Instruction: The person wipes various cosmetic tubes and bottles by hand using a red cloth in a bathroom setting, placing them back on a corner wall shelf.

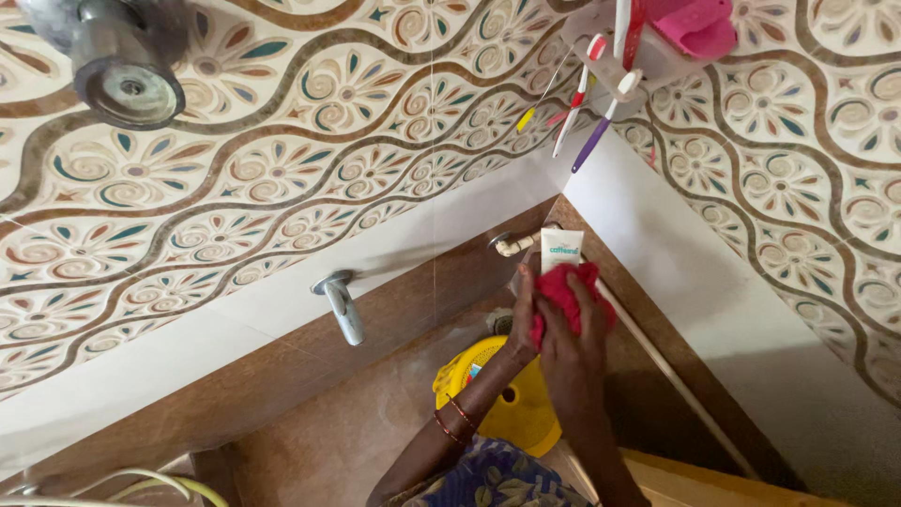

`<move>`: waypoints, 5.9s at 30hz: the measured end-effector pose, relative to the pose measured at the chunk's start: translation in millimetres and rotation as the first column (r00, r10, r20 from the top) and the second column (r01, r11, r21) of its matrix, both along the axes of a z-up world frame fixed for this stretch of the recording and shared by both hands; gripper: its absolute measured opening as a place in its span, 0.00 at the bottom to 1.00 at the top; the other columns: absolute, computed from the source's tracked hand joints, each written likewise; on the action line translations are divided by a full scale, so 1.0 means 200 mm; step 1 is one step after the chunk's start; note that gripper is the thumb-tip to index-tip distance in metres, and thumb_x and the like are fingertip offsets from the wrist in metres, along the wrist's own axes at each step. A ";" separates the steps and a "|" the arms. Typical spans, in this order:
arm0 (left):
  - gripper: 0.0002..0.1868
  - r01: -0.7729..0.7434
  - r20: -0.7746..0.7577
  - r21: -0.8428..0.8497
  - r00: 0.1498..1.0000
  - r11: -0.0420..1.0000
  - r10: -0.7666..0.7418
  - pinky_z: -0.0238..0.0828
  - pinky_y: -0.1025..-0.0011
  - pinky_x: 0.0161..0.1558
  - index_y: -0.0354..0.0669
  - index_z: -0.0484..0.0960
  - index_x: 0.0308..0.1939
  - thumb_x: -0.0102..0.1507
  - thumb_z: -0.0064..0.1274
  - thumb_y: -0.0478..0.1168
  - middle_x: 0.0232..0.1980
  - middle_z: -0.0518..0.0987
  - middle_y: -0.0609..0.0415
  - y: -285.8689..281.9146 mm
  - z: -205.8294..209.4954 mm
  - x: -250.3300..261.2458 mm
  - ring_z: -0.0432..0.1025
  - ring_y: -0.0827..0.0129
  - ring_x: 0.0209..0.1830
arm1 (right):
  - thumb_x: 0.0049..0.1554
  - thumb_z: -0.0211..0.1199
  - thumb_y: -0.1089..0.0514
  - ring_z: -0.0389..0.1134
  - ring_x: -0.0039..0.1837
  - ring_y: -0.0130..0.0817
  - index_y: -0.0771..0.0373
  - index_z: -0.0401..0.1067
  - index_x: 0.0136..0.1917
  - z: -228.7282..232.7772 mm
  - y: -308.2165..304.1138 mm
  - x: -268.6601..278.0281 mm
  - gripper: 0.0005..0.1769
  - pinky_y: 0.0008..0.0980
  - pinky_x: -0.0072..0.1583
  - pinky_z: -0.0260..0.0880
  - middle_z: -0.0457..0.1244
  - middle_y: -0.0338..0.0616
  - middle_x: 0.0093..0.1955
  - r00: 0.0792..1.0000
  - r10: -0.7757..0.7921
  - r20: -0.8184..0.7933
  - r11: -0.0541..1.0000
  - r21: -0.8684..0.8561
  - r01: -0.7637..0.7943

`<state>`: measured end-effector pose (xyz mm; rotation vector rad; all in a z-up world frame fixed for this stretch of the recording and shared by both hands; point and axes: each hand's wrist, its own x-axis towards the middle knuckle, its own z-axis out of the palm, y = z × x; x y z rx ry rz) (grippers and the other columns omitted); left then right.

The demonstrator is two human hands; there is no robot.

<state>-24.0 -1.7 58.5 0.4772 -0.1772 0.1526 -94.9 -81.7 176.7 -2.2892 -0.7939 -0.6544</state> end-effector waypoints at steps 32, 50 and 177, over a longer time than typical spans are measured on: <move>0.32 -0.248 -0.119 0.367 0.943 0.896 0.310 0.74 0.73 0.47 0.33 0.77 0.59 0.76 0.36 0.61 0.49 0.83 0.48 0.01 0.29 0.11 0.74 0.70 0.41 | 0.61 0.60 0.63 0.61 0.73 0.52 0.65 0.67 0.71 -0.14 -0.15 0.06 0.25 0.45 0.71 0.61 0.60 0.58 0.71 0.963 0.017 -0.268 0.939 0.335 0.077; 0.34 -0.491 0.052 0.741 0.721 0.457 0.691 0.75 0.66 0.42 0.27 0.69 0.62 0.69 0.54 0.56 0.49 0.79 0.36 -0.15 0.45 0.09 0.74 0.59 0.45 | 0.52 0.61 0.68 0.60 0.76 0.53 0.61 0.63 0.74 -0.08 -0.24 0.23 0.36 0.45 0.75 0.62 0.58 0.57 0.72 0.960 0.063 -0.272 0.931 0.363 0.042; 0.40 0.130 -0.122 0.075 0.985 0.989 -0.120 0.74 0.71 0.59 0.42 0.70 0.70 0.71 0.32 0.70 0.58 0.78 0.53 0.05 0.26 0.16 0.74 0.70 0.57 | 0.56 0.67 0.63 0.59 0.67 0.56 0.62 0.74 0.66 0.11 -0.01 0.40 0.24 0.52 0.68 0.62 0.60 0.54 0.71 0.986 -0.167 0.001 0.986 -0.002 0.167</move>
